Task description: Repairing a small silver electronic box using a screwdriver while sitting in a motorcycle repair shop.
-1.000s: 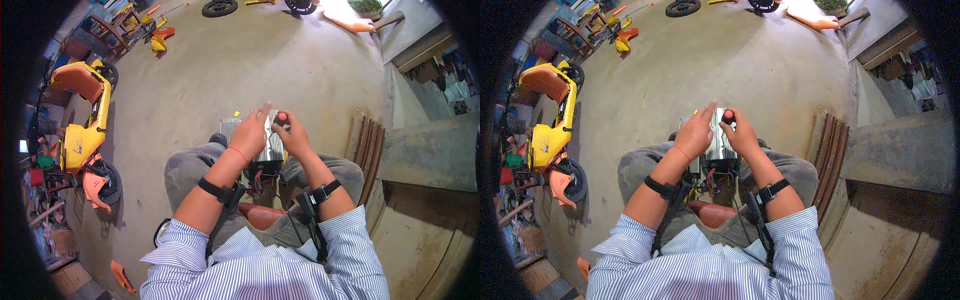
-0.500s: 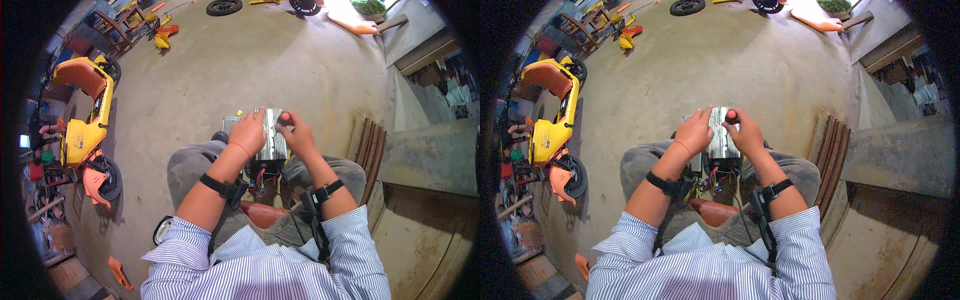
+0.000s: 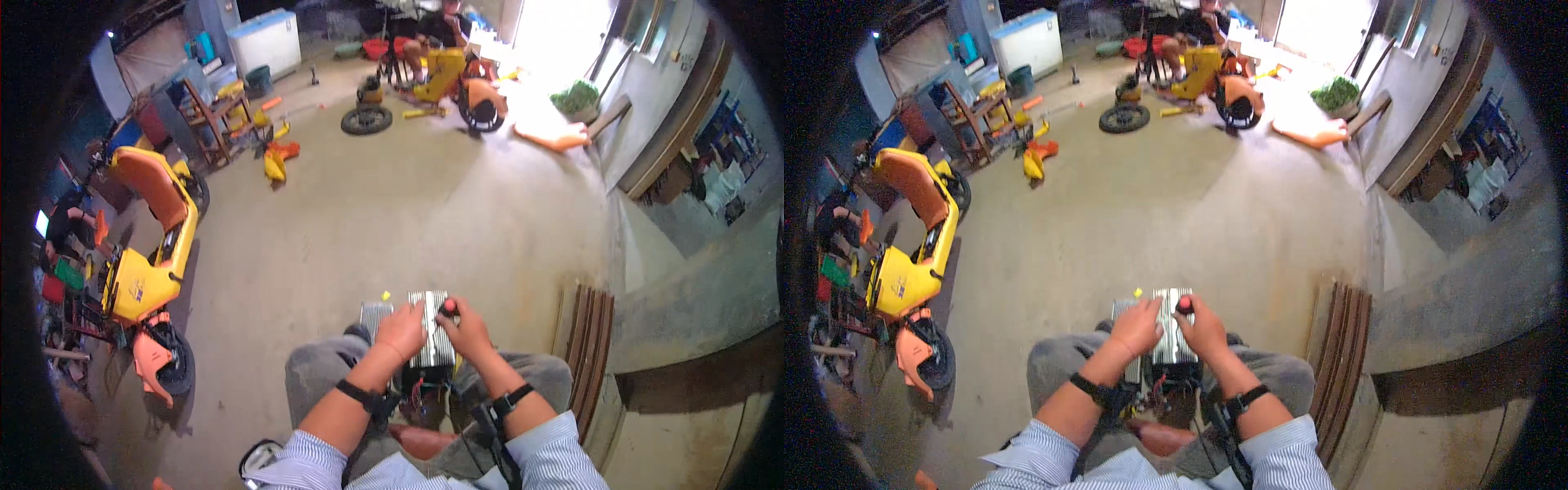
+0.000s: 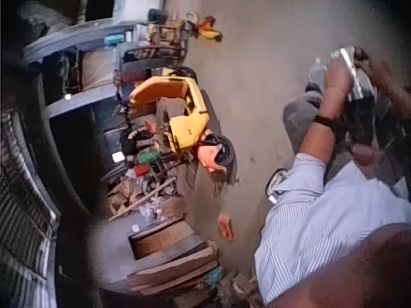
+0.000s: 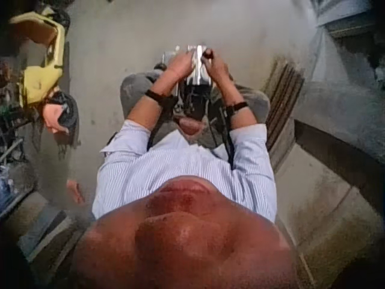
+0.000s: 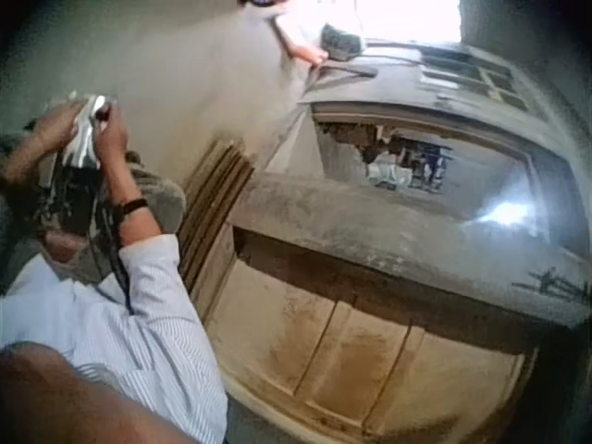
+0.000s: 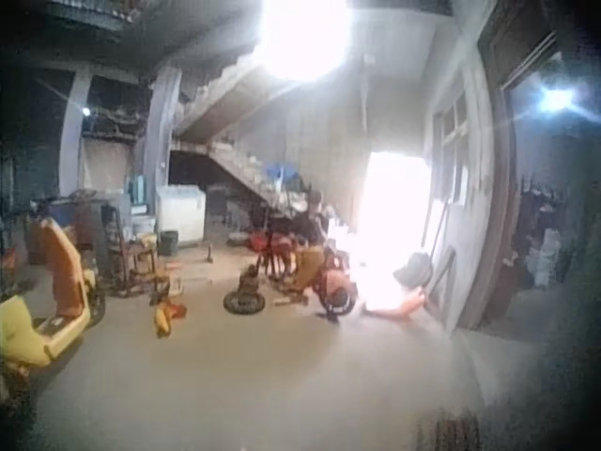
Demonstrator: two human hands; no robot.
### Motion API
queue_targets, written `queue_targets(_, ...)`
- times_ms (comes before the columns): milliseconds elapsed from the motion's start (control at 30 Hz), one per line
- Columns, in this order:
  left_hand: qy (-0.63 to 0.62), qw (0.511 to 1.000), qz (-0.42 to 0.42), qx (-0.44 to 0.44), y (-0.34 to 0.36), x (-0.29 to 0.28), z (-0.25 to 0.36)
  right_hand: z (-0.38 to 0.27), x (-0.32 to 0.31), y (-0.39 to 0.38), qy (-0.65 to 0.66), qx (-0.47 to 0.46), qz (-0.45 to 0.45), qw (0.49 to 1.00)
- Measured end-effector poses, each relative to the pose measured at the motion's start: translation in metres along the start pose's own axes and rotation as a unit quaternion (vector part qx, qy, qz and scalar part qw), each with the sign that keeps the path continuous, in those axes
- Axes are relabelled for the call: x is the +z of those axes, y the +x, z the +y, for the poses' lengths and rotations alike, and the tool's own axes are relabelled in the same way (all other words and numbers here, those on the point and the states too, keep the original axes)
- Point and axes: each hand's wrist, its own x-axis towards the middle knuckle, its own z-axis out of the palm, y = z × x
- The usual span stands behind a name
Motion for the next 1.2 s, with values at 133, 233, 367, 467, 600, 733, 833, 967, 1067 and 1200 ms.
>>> queue_targets(133,-0.007,1.000,0.000,-0.006,0.000,-0.006,0.004,-0.001,0.000,-0.001,0.033,-0.030,-0.013,0.999)
queue_targets(233,-0.010,1.000,0.009,0.007,0.003,0.000,0.001,0.007,0.005,-0.001,0.025,-0.065,-0.016,0.997)
queue_targets(367,-0.005,1.000,0.002,0.025,0.004,0.002,0.002,0.002,0.005,-0.008,-0.027,-0.057,-0.074,0.995)
queue_targets(467,-0.035,0.998,0.004,0.050,0.003,0.001,0.002,-0.002,0.007,-0.010,0.002,-0.052,-0.058,0.997)
queue_targets(600,-0.077,0.993,0.037,0.077,0.002,0.001,0.000,-0.002,0.005,-0.003,0.014,0.017,-0.025,0.999)
queue_targets(733,-0.118,0.977,0.087,0.156,0.000,-0.004,0.008,-0.001,0.003,0.004,-0.007,0.060,0.007,0.998)
queue_targets(833,-0.125,0.976,0.051,0.172,-0.001,-0.009,0.017,0.002,0.006,0.003,-0.030,0.049,0.010,0.998)
queue_targets(967,-0.084,0.978,0.061,0.182,0.000,-0.002,0.018,0.007,0.011,0.003,0.004,0.044,0.008,0.999)
queue_targets(1067,-0.035,0.982,0.059,0.178,0.000,-0.002,0.019,0.020,0.017,0.004,0.012,0.028,0.014,0.999)
queue_targets(1200,-0.014,0.994,0.001,0.111,0.001,-0.009,0.028,0.024,0.018,0.007,0.032,0.020,-0.002,0.999)
